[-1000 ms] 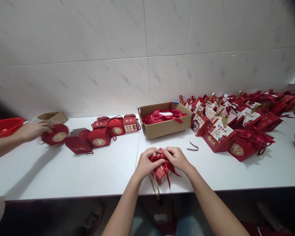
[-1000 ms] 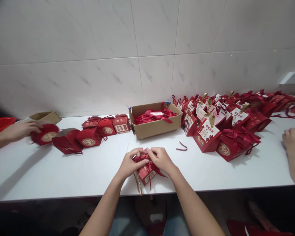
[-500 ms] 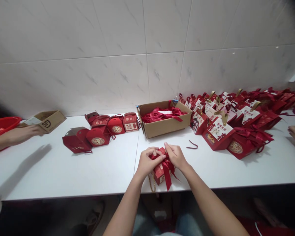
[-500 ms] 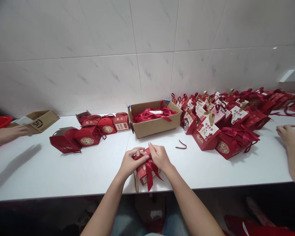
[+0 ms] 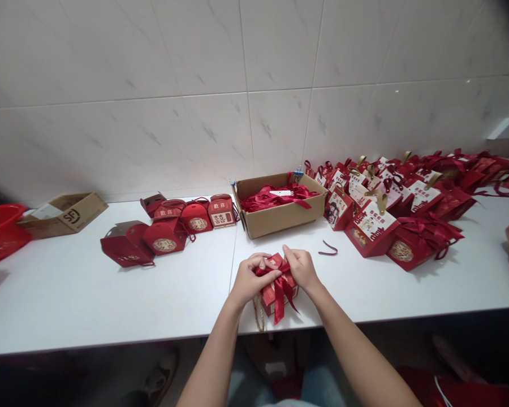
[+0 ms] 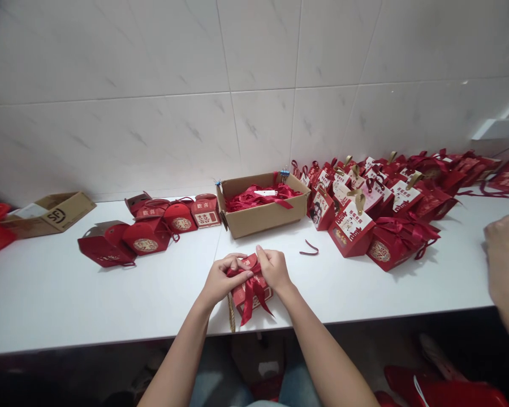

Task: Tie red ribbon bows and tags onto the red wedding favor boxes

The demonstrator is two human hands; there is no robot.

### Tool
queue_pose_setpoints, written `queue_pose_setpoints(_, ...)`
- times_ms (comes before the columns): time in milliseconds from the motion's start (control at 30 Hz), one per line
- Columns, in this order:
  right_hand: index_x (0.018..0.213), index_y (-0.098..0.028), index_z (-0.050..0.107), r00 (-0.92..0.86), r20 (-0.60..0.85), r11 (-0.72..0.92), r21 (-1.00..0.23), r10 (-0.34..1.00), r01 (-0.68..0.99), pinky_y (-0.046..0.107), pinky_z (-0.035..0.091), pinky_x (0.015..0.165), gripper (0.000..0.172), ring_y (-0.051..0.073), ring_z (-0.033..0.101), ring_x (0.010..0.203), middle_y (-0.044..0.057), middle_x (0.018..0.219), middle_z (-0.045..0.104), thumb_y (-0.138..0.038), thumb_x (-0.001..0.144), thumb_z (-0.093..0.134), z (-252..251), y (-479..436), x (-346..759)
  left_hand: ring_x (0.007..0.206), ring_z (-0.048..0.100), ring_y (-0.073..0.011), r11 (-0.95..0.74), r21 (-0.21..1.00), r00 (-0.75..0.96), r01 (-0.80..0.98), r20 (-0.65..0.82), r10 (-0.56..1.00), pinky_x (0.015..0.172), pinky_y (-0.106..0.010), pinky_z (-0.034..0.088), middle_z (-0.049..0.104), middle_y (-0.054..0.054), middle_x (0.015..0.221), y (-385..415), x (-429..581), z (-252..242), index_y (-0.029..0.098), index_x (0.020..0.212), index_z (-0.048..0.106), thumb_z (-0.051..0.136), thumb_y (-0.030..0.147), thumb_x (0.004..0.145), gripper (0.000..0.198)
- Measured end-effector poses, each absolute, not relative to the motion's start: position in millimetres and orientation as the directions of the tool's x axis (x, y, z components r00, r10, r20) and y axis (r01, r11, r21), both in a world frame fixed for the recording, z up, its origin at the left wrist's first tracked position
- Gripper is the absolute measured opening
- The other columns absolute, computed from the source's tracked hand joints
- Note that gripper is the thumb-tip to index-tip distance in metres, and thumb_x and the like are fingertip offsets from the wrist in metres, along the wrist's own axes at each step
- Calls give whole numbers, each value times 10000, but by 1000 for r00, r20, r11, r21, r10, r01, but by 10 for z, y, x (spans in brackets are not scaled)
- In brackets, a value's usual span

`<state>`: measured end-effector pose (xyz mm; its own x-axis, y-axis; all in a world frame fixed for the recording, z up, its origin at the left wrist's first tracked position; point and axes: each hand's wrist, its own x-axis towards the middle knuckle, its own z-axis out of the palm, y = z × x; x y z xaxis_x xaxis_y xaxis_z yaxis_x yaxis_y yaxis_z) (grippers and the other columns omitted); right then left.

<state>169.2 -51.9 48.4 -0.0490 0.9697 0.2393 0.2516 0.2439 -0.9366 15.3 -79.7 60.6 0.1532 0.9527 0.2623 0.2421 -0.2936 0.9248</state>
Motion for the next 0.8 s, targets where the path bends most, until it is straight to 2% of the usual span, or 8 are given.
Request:
queue_pose_setpoints(200,460,-205,253,-64,230,238,-940,971,244,245,186,461,479,82,230,458,-46,463,222,-469,803,457,469,-473,1694,1027,596,-241,-282,927,157,247,249,956,870,-375,468,684,-72,688,-797,133,605,221,515,271,709,300,677,474)
queue_pose_setpoints(300,469,-205,261,-75,235,246,-940,969,236,244,199,464,465,85,238,468,-45,468,235,-460,810,447,469,-464,1715,1034,595,-240,-279,927,155,249,246,957,890,-395,465,697,-78,716,-800,127,605,220,522,273,701,316,685,468)
queue_pose_setpoints(433,508,-200,309,-176,248,283,-935,953,215,238,262,489,434,94,298,503,-44,511,282,-462,815,466,486,-482,1770,1063,581,-229,-326,919,217,223,279,935,943,-406,438,704,-101,855,-808,110,629,200,553,388,620,362,772,357)
queue_pose_setpoints(533,554,-197,350,-266,258,308,-937,929,164,234,312,524,400,102,348,536,-42,553,326,-455,839,462,498,-490,1815,1013,596,-221,-342,917,240,206,291,926,929,-388,444,677,-119,968,-802,85,644,176,613,514,524,407,841,325)
queue_pose_setpoints(600,648,-193,442,-268,274,313,-943,924,114,237,368,579,317,115,415,590,-29,617,411,-436,851,460,484,-492,1867,1011,596,-219,-323,922,192,214,284,939,916,-376,446,651,-121,1044,-805,57,636,169,700,575,481,421,866,317)
queue_pose_setpoints(667,865,-198,519,-222,268,289,-955,937,64,252,420,635,213,135,483,670,-1,743,504,-403,850,464,434,-508,1964,1075,566,-224,-308,923,109,230,290,951,932,-372,428,624,-112,1117,-836,13,598,180,840,604,454,425,881,290)
queue_pose_setpoints(733,1071,-212,497,-199,251,260,-965,947,21,285,464,703,271,163,538,792,44,910,555,-343,837,460,342,-553,2103,1118,538,-226,-278,928,22,248,282,959,941,-371,419,611,-102,1141,-908,-48,521,197,966,589,429,433,890,295)
queue_pose_setpoints(800,1184,-224,467,-251,254,264,-965,934,5,347,468,835,381,203,543,998,91,1113,550,-276,807,472,220,-629,2250,1102,547,-224,-217,945,-51,246,236,970,925,-369,431,610,-97,1118,-1015,-112,408,206,1040,559,422,442,889,313)
